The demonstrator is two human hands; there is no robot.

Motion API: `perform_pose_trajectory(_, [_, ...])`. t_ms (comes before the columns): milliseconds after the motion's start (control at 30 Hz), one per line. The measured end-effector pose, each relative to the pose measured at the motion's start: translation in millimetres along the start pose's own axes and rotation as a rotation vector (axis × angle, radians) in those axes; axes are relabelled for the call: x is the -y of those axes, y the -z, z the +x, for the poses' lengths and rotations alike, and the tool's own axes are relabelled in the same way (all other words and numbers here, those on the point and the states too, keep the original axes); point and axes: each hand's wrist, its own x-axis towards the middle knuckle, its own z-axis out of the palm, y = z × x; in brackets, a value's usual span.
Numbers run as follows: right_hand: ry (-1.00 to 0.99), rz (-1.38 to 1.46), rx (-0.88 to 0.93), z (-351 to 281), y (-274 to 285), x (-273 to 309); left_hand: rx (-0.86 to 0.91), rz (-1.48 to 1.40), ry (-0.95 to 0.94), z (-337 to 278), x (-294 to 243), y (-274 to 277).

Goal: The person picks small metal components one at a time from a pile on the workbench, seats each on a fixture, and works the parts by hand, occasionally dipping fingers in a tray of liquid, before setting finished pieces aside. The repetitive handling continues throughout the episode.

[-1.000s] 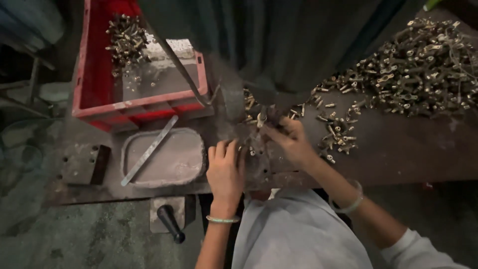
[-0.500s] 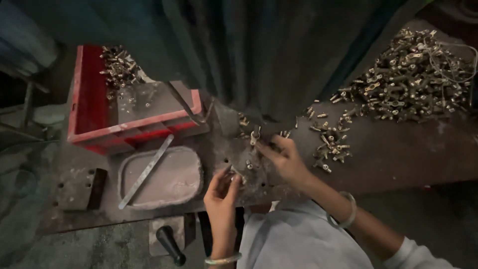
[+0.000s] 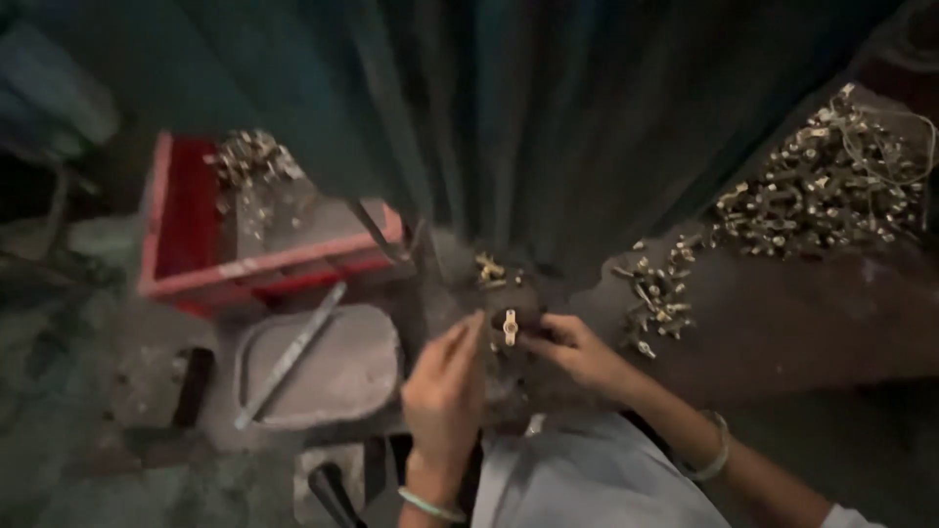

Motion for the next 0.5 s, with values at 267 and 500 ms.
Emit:
perform_pose_trajectory(267, [-0.3, -0.467, 0.199, -33, -13, 85, 0.478, -0.319, 0.5, -34, 18, 0])
perform_pose_trajectory(500, [0.283, -0.86, 0.183, -20, -4, 44, 0.035, -0.618, 0.869, -11, 74, 51])
